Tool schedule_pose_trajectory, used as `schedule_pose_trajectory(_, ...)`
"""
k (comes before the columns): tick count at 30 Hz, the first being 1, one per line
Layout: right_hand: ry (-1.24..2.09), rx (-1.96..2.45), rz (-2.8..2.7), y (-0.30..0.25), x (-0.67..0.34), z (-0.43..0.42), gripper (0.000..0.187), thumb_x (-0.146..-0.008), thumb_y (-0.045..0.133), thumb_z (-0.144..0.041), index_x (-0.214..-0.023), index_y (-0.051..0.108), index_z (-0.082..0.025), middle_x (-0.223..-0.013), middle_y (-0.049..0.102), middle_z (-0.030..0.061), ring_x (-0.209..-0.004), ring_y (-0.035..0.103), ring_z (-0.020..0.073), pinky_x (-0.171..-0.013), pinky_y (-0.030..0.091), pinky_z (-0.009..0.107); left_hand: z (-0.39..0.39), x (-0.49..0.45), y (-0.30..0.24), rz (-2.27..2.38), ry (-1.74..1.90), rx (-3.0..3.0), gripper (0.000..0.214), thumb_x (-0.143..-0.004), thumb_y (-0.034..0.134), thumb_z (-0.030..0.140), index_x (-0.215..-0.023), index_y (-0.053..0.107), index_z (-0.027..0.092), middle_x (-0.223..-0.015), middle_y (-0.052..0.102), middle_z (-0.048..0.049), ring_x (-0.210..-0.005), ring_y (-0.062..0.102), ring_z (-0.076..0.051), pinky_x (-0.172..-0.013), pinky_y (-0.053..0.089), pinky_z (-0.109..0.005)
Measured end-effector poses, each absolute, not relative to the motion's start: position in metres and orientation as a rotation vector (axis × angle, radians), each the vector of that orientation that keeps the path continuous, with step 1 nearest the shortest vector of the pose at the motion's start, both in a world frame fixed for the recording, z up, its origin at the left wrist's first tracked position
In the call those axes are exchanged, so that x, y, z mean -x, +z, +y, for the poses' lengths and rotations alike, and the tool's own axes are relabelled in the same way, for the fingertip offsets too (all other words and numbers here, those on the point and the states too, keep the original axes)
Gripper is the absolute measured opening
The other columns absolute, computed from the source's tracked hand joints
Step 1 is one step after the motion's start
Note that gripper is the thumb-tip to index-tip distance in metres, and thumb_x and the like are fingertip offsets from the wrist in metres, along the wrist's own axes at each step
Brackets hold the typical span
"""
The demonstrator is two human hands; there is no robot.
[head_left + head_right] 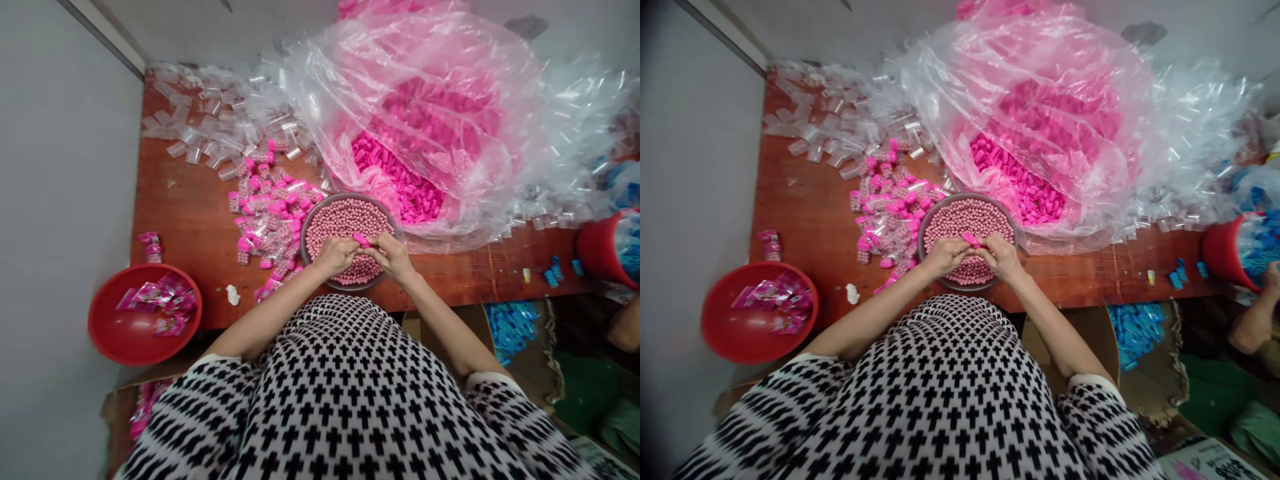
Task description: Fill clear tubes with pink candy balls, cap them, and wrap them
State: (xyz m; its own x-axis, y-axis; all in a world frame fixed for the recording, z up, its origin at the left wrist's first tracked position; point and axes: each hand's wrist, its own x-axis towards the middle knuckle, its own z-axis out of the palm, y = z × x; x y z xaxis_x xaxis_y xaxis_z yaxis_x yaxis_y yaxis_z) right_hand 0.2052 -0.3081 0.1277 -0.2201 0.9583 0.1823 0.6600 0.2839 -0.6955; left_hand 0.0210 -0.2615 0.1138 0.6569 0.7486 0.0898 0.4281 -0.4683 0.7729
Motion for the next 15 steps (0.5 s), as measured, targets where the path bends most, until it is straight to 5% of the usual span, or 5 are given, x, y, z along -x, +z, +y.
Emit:
schedule_pose_trajectory(3,0.698,1.387,-2.073,0.134,-0.211,-0.298,0.03,-0.089,0.051,-0.038,-0.111,0.059,-0.019,-0.096,0.064,0.0087,-0.09,0.06,0.0203,-0.078,0.048,0.035,-0.257,-0.02,0.116,0.859,0.489,-1.989,0.023,-0.086,0.051,0.03,-0.079,0.07,0.018,-0.075,0.069,-0.0031,-0.067,0.06,-0.014,-0.062,0.039,-0.023)
schedule_pose_trajectory(7,0.574,1.141,-2.513,0.161,-0.209,-0.283,0.052,-0.087,0.052,-0.035,-0.134,0.041,-0.017,-0.135,0.047,0.0148,-0.129,0.038,0.0271,-0.102,0.035,0.046,-0.26,-0.02,0.115,0.803,0.404,-1.828,0.026,-0.083,0.054,0.032,-0.072,0.07,0.016,-0.065,0.067,-0.0005,-0.061,0.058,-0.013,-0.06,0.039,-0.022)
schedule_pose_trajectory(10,0.494,1.121,-2.733,0.172,-0.206,-0.278,0.046,-0.088,0.051,-0.037,-0.129,0.047,-0.015,-0.127,0.054,0.0156,-0.12,0.046,0.0291,-0.098,0.037,0.046,-0.265,-0.018,0.108,0.823,0.425,-1.627,0.03,-0.08,0.056,0.036,-0.065,0.069,0.013,-0.058,0.063,-0.0003,-0.056,0.056,-0.012,-0.058,0.041,-0.023)
schedule_pose_trajectory(15,0.413,1.464,-2.582,0.154,-0.202,-0.292,0.06,-0.084,0.052,-0.052,-0.127,0.046,-0.01,-0.107,0.06,0.0184,-0.098,0.055,0.0303,-0.086,0.044,0.044,-0.273,-0.014,0.098,0.937,0.649,-1.123,0.035,-0.072,0.062,0.043,-0.09,0.069,0.013,-0.074,0.068,-0.0018,-0.064,0.059,-0.014,-0.061,0.048,-0.026)
